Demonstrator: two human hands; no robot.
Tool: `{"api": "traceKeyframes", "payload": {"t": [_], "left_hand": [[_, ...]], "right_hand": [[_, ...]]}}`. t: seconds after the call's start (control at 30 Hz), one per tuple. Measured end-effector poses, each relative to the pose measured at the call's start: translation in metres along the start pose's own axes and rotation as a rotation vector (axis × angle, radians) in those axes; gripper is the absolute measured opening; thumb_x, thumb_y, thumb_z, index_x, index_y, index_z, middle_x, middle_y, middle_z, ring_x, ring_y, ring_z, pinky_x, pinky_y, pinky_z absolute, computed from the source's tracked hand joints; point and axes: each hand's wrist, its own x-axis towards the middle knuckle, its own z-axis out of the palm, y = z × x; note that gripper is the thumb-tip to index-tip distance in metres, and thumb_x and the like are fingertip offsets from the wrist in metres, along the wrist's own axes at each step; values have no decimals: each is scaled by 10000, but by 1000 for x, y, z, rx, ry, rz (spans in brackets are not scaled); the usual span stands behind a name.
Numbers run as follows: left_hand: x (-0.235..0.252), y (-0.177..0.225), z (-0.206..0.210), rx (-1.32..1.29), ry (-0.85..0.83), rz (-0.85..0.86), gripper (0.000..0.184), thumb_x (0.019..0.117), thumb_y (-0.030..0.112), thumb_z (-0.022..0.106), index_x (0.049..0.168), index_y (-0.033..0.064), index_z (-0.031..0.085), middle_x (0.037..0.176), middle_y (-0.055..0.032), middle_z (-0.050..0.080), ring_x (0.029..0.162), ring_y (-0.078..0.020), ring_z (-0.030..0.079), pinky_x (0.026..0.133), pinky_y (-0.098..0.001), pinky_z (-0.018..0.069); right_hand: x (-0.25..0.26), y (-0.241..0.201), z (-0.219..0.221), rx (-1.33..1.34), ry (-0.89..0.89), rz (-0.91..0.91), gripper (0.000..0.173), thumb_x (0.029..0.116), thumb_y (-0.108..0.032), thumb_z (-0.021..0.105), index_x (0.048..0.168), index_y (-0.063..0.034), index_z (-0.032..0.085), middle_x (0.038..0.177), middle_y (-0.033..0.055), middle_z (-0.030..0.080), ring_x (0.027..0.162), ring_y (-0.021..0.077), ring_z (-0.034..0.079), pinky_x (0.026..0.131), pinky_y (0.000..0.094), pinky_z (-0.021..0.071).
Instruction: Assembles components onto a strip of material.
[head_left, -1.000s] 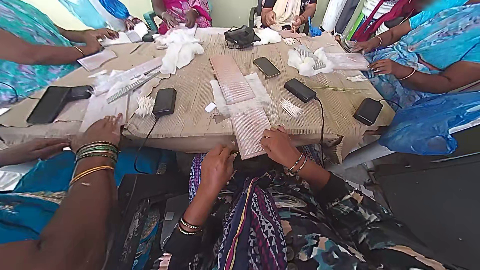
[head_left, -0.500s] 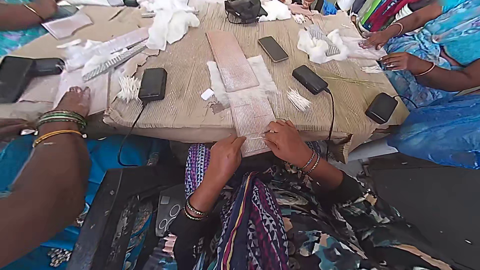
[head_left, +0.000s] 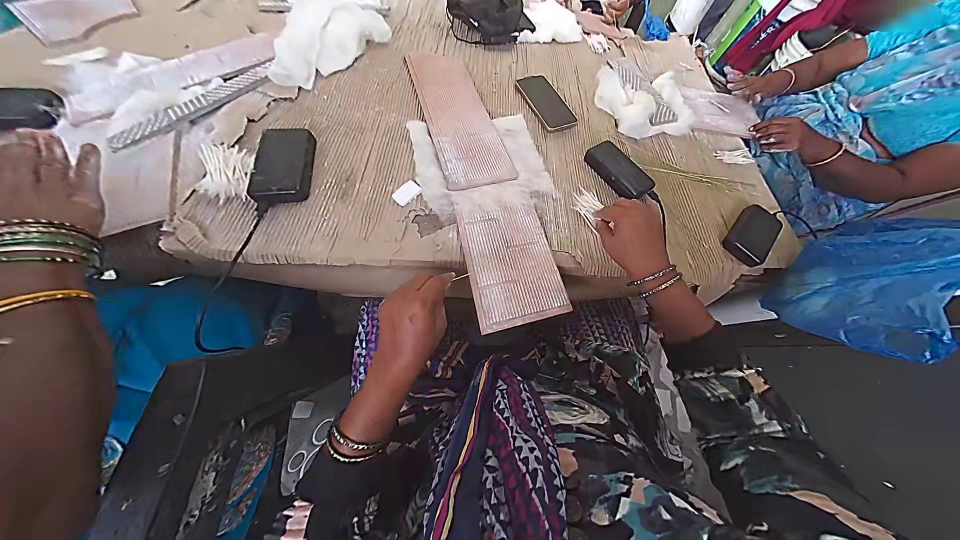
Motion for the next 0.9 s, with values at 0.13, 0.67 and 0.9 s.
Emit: {"api": "traceKeyframes", "payload": {"t": [0.13,0.67,0.9], "left_hand": [[-5,-3,1,-13,-13,-38,250,976,42,531,1018,-1,774,843,-170,713,737,-346,717,638,-517,571],[-18,0,-6,-46,15,-95,258,979,72,536,1037,17,781,829,-150,711,741,-314,711,674,-489,575],[-21,1,-8,-55,11,-97,233,973,59,560,1029,9,781,833,-154,714,755,-321,715,686,-490,580]], "right_hand": [[12,6,8,-48,-22,107,150,942,-92,670,1001,25,743,991,253,717,992,458,678,904,667,456],[60,-69,46,98,1,-282,235,865,-40,743,1099,-28,730,1021,222,659,963,429,639,787,590,477],[74,-64,56,93,2,-406,295,867,61,612,1111,-46,739,1053,244,641,956,427,657,768,564,516]]}}
